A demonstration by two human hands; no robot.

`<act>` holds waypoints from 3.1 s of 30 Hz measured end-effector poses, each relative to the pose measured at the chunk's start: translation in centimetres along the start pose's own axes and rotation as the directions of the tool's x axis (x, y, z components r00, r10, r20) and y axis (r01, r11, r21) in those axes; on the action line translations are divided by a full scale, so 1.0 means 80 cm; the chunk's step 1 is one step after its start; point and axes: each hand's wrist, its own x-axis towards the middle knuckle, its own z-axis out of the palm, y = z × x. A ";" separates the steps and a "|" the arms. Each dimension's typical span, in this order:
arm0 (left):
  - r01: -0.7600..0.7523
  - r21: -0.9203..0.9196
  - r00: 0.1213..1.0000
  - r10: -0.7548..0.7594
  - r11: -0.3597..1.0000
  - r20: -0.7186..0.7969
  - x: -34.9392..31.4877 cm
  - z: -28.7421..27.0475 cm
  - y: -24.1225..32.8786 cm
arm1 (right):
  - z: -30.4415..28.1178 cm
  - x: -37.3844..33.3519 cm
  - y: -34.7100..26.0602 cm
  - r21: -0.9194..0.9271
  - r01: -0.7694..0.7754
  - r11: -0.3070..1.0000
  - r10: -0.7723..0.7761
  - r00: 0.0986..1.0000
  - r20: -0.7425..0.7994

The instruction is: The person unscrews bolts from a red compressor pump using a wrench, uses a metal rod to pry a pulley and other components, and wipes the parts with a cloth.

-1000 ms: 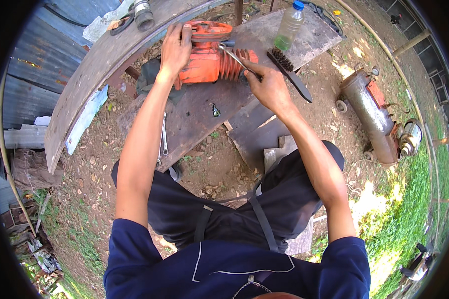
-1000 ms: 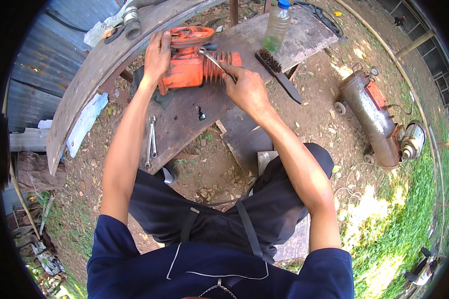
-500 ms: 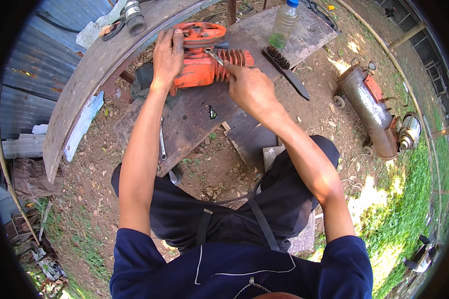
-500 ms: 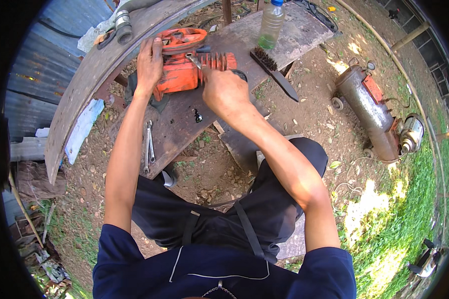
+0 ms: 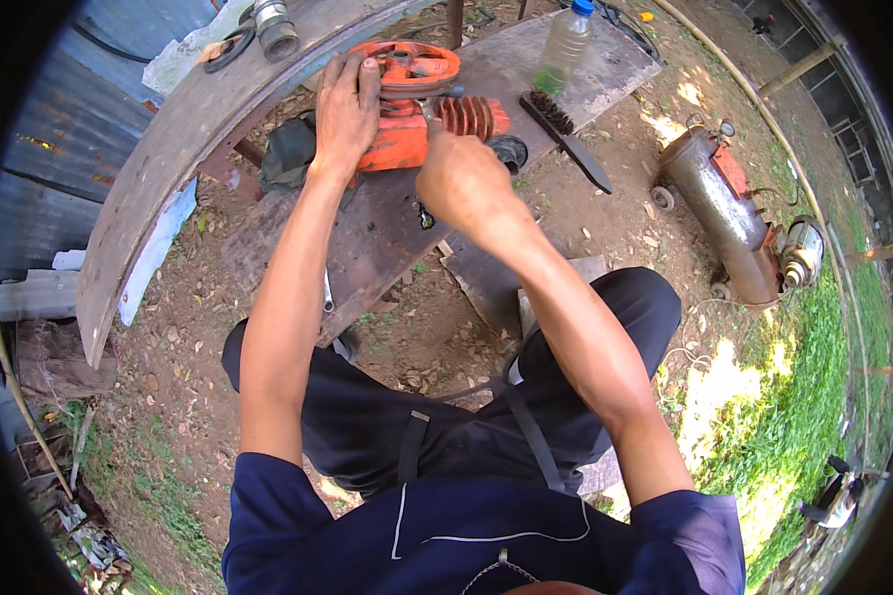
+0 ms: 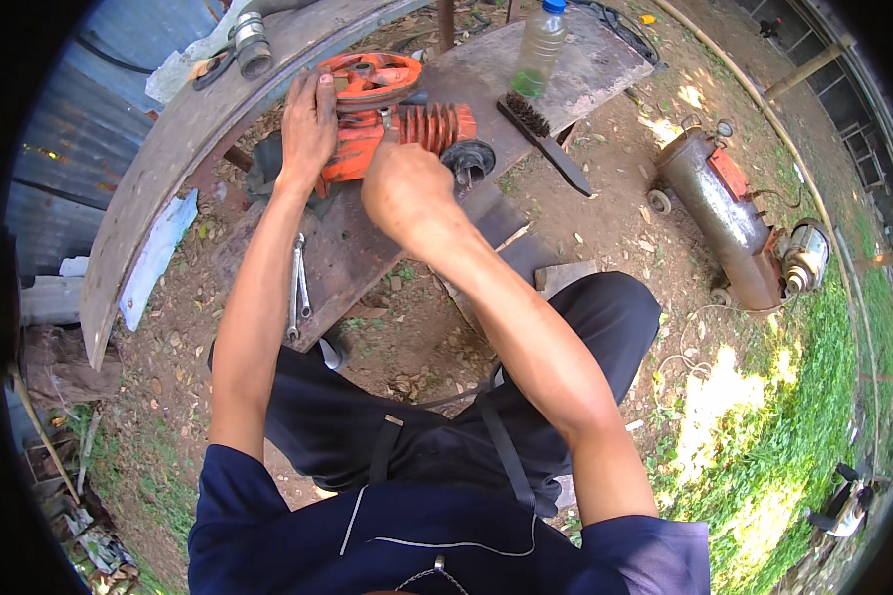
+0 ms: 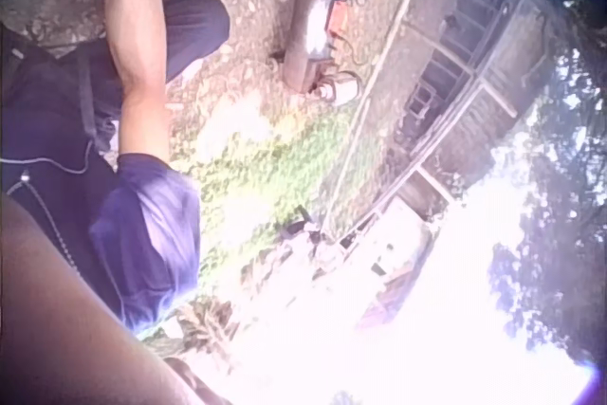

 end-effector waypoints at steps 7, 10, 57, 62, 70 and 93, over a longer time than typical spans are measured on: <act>-0.014 -0.059 1.000 0.014 0.998 -0.013 -0.006 0.002 0.008 | -0.008 0.003 0.074 -0.004 0.078 0.997 -0.078 0.993 -0.091; -0.037 -0.061 0.999 0.034 0.997 -0.041 -0.009 -0.001 0.007 | -0.014 0.007 0.105 -0.063 0.182 0.981 -0.185 0.982 -0.043; -0.126 -0.097 0.992 0.122 0.987 -0.041 -0.004 -0.006 0.009 | -0.001 0.028 0.162 -0.220 0.437 0.872 -0.430 0.899 0.080; -0.157 -0.023 0.984 0.155 0.987 -0.085 -0.003 0.004 -0.001 | -0.007 0.034 0.163 -0.288 0.447 0.847 -0.430 0.894 0.124; -0.120 -0.025 0.993 0.120 0.992 -0.017 0.009 -0.001 -0.003 | 0.004 0.031 0.154 -0.281 0.466 0.839 -0.479 0.878 0.028; -0.239 -0.026 0.971 0.240 0.971 0.023 0.014 -0.007 -0.018 | -0.005 0.080 0.213 -0.458 0.552 0.697 -0.659 0.745 -0.105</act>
